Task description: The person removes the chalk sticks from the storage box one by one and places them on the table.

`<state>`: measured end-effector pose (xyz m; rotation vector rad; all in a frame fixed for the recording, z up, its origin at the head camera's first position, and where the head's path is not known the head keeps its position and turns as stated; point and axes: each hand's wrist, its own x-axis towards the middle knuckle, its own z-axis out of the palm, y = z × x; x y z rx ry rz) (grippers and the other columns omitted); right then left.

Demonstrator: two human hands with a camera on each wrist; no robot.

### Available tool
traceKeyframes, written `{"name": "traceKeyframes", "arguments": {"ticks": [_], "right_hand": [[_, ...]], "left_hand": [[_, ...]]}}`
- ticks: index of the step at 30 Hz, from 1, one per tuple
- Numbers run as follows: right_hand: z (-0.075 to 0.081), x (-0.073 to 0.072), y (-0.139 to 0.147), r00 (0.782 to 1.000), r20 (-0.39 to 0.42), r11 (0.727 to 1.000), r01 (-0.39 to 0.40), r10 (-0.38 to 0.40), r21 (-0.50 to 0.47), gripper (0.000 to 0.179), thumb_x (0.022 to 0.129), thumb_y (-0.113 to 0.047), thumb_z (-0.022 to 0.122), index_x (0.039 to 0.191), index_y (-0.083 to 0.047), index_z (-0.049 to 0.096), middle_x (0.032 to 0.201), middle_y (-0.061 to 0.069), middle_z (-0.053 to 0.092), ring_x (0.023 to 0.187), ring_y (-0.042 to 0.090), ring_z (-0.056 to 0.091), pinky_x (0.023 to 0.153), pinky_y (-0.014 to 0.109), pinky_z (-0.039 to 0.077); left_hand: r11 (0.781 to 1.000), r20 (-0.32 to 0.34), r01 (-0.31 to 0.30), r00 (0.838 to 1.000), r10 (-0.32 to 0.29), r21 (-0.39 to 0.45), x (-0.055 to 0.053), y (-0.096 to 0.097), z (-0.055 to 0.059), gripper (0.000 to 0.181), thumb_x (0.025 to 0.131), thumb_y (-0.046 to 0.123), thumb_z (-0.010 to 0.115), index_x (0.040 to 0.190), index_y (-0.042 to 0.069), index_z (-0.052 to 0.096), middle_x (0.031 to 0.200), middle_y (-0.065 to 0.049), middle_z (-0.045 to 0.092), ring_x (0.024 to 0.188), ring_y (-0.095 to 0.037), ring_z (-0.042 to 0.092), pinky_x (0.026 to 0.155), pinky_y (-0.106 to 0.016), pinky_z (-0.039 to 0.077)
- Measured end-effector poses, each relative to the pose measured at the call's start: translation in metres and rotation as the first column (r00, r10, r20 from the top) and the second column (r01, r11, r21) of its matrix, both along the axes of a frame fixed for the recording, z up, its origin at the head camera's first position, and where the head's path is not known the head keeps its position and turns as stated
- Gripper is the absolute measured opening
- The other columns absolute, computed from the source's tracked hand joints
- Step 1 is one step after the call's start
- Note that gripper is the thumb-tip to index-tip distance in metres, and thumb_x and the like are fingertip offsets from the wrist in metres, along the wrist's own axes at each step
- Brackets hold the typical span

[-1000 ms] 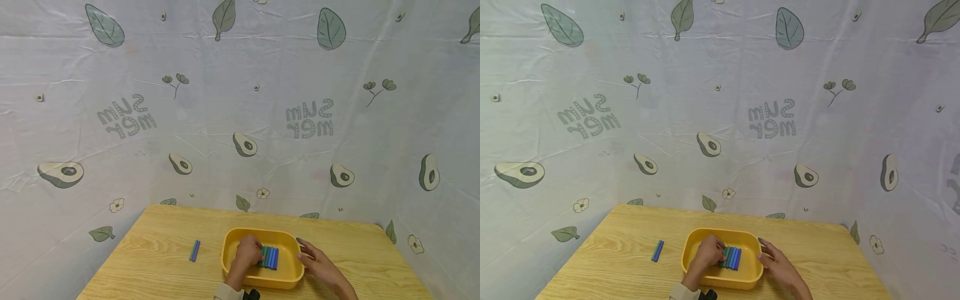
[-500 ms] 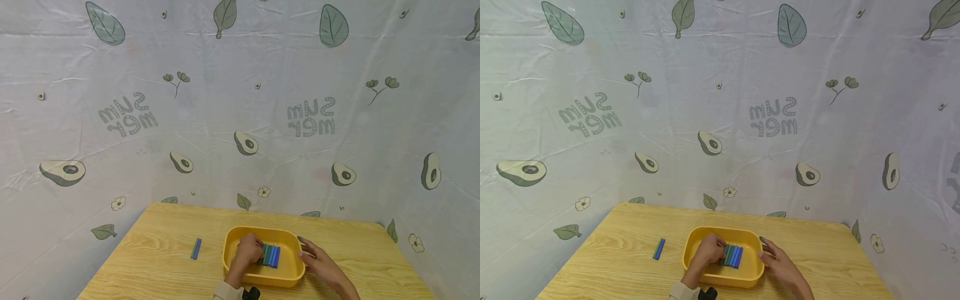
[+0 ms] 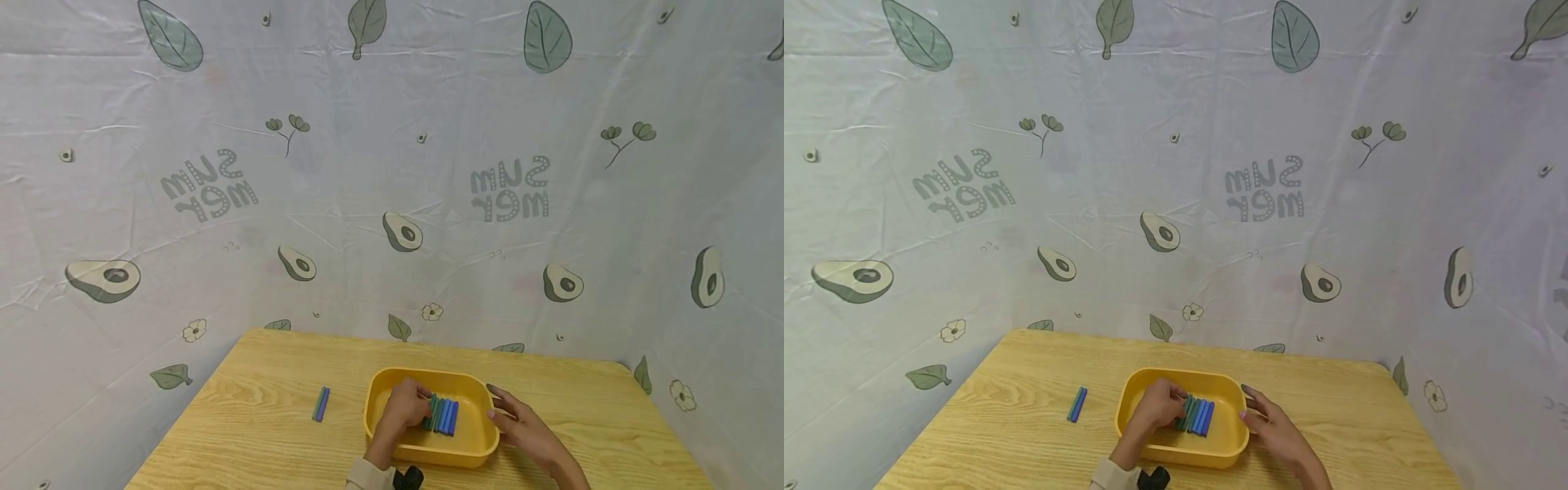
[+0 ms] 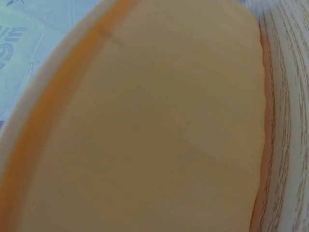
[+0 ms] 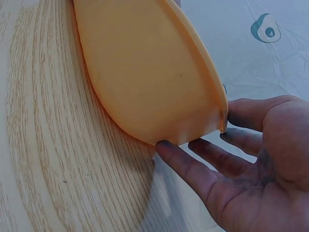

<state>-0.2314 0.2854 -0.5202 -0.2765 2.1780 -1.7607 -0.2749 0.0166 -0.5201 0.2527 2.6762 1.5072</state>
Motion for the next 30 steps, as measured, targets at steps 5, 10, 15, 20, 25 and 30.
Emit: {"name": "traceKeyframes", "arguments": {"ticks": [5, 10, 15, 20, 25, 30], "right_hand": [[0.001, -0.001, 0.001, 1.000, -0.001, 1.000, -0.011, 0.011, 0.003, 0.078, 0.116, -0.025, 0.049, 0.168, 0.010, 0.003, 0.165, 0.049, 0.016, 0.143, 0.058, 0.050, 0.104, 0.055, 0.060], [0.003, 0.001, 0.000, 1.000, -0.008, 1.000, -0.011, 0.011, 0.012, 0.078, 0.116, -0.025, 0.050, 0.168, 0.011, 0.004, 0.165, 0.049, 0.017, 0.142, 0.058, 0.051, 0.103, 0.054, 0.060], [0.001, 0.000, 0.000, 1.000, -0.005, 1.000, -0.005, 0.005, 0.011, 0.078, 0.116, -0.025, 0.050, 0.168, 0.011, 0.004, 0.164, 0.049, 0.017, 0.142, 0.058, 0.052, 0.103, 0.054, 0.060], [0.001, 0.001, 0.000, 1.000, 0.010, 1.000, -0.010, 0.010, 0.004, 0.079, 0.116, -0.026, 0.050, 0.168, 0.011, 0.003, 0.165, 0.049, 0.017, 0.142, 0.058, 0.051, 0.103, 0.054, 0.060], [0.002, 0.002, 0.000, 1.000, 0.006, 1.000, -0.014, 0.014, -0.001, 0.079, 0.116, -0.026, 0.050, 0.167, 0.011, 0.003, 0.165, 0.049, 0.016, 0.143, 0.059, 0.050, 0.103, 0.054, 0.060], [0.002, 0.002, 0.000, 1.000, -0.006, 1.000, -0.014, 0.014, -0.006, 0.079, 0.116, -0.025, 0.050, 0.167, 0.012, 0.003, 0.164, 0.050, 0.017, 0.142, 0.058, 0.051, 0.103, 0.054, 0.060]], "left_hand": [[1.000, -0.011, 0.005, 1.000, -0.005, 0.016, 0.001, -0.002, 0.003, 0.022, 0.081, -0.006, 0.077, 0.102, -0.001, 0.081, 0.082, -0.007, 0.073, 0.065, -0.017, 0.060, 0.058, -0.032, 0.057], [0.999, 0.002, 0.029, 1.000, -0.029, 0.036, 0.001, -0.007, 0.006, 0.025, 0.081, -0.006, 0.077, 0.105, -0.002, 0.081, 0.080, -0.005, 0.073, 0.060, -0.015, 0.061, 0.055, -0.030, 0.055], [0.996, 0.000, 0.054, 0.999, -0.054, 0.069, 0.003, -0.015, 0.010, 0.026, 0.084, -0.004, 0.078, 0.110, -0.003, 0.080, 0.082, -0.008, 0.074, 0.060, -0.015, 0.063, 0.055, -0.030, 0.054], [0.990, 0.008, 0.085, 0.996, -0.086, 0.116, 0.007, -0.019, 0.018, 0.026, 0.086, -0.005, 0.077, 0.112, -0.005, 0.079, 0.085, -0.007, 0.072, 0.065, -0.015, 0.064, 0.059, -0.031, 0.057], [0.980, 0.035, 0.106, 0.993, -0.114, 0.166, 0.011, -0.021, 0.027, 0.027, 0.087, -0.008, 0.075, 0.114, -0.006, 0.079, 0.086, -0.005, 0.069, 0.068, -0.016, 0.065, 0.062, -0.033, 0.062], [0.973, 0.027, 0.127, 0.991, -0.135, 0.191, 0.012, -0.028, 0.031, 0.027, 0.089, -0.008, 0.074, 0.116, -0.007, 0.077, 0.090, -0.010, 0.068, 0.072, -0.016, 0.064, 0.065, -0.034, 0.063]]}}
